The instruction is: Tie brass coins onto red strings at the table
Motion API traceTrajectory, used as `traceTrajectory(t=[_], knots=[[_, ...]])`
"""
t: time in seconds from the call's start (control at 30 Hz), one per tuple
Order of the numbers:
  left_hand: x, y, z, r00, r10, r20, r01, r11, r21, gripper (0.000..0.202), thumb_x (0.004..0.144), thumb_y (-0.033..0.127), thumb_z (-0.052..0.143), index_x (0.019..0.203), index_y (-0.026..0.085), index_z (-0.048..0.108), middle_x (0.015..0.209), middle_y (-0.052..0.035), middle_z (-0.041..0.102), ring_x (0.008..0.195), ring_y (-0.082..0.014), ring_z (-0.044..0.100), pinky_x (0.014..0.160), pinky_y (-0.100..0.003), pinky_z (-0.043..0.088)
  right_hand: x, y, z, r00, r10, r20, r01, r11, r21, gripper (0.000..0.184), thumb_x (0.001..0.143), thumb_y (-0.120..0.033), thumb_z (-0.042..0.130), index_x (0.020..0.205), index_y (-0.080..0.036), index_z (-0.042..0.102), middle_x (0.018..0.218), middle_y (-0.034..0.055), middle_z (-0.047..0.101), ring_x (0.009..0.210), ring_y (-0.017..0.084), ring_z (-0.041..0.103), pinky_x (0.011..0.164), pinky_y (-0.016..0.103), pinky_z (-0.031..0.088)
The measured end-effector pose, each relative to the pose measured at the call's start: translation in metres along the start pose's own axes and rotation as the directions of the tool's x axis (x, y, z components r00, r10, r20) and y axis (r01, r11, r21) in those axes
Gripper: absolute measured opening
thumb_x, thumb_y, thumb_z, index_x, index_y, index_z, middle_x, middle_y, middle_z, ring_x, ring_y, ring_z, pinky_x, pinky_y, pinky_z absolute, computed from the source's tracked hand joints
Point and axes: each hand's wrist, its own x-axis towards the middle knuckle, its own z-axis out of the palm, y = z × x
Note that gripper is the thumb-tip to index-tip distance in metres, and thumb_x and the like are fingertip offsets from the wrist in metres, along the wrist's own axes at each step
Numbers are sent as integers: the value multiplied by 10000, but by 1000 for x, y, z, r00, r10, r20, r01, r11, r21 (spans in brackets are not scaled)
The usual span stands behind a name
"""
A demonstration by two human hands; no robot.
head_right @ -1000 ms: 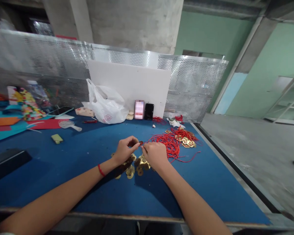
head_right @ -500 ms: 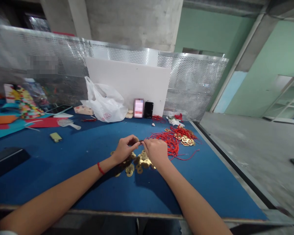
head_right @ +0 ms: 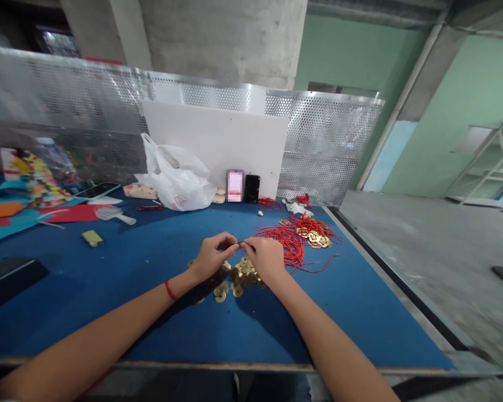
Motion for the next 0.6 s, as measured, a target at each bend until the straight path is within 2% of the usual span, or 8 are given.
traceTrajectory(t=[0.1, 0.23, 0.33, 0.43, 0.5, 0.6], knots=[[0, 0, 0, 1000, -23, -7, 23, 999, -34, 159, 819, 315, 615, 784, 161, 639, 721, -14, 643, 661, -131, 575, 619, -235, 449, 3, 2, 3, 999, 44, 8, -45, 977, 209, 198, 837, -314, 579, 824, -229, 757, 641, 11, 678, 594, 127, 553, 564, 229, 303], [2, 2, 0, 997, -77, 5, 77, 988, -133, 170, 781, 315, 656, 765, 147, 647, 702, -21, 637, 654, -137, 572, 616, -238, 457, 7, 7, 9, 996, 76, 38, -85, 868, 489, 184, 756, -280, 594, 675, -173, 719, 500, -7, 549, 506, 109, 442, 500, 230, 273], [4, 2, 0, 994, -102, 35, 107, 975, -193, 173, 765, 310, 672, 755, 139, 647, 688, -20, 627, 643, -135, 568, 617, -240, 462, 9, 7, 12, 990, 98, 99, -139, 757, 638, 168, 710, -270, 592, 617, -158, 675, 478, -18, 503, 483, 96, 389, 483, 233, 268], [4, 0, 1, 994, -101, 45, 109, 970, -217, 177, 767, 313, 676, 760, 141, 639, 691, -17, 622, 644, -131, 568, 622, -242, 465, 9, 4, 13, 971, 150, 186, -239, 604, 761, 152, 679, -305, 619, 628, -165, 646, 502, -30, 500, 478, 84, 374, 474, 229, 278], [4, -2, 1, 995, -97, 38, 103, 970, -219, 182, 773, 320, 673, 768, 143, 631, 691, -15, 619, 642, -130, 568, 621, -243, 465, 9, 1, 14, 952, 188, 242, -305, 503, 809, 151, 662, -325, 639, 648, -175, 632, 516, -41, 497, 468, 75, 360, 466, 226, 279], [4, -2, 1, 996, -87, 29, 91, 972, -217, 190, 778, 327, 670, 772, 142, 626, 693, -18, 620, 640, -128, 568, 616, -243, 465, 7, -2, 16, 931, 235, 278, -355, 407, 842, 159, 639, -329, 667, 677, -179, 631, 511, -54, 476, 460, 69, 346, 455, 222, 275]])
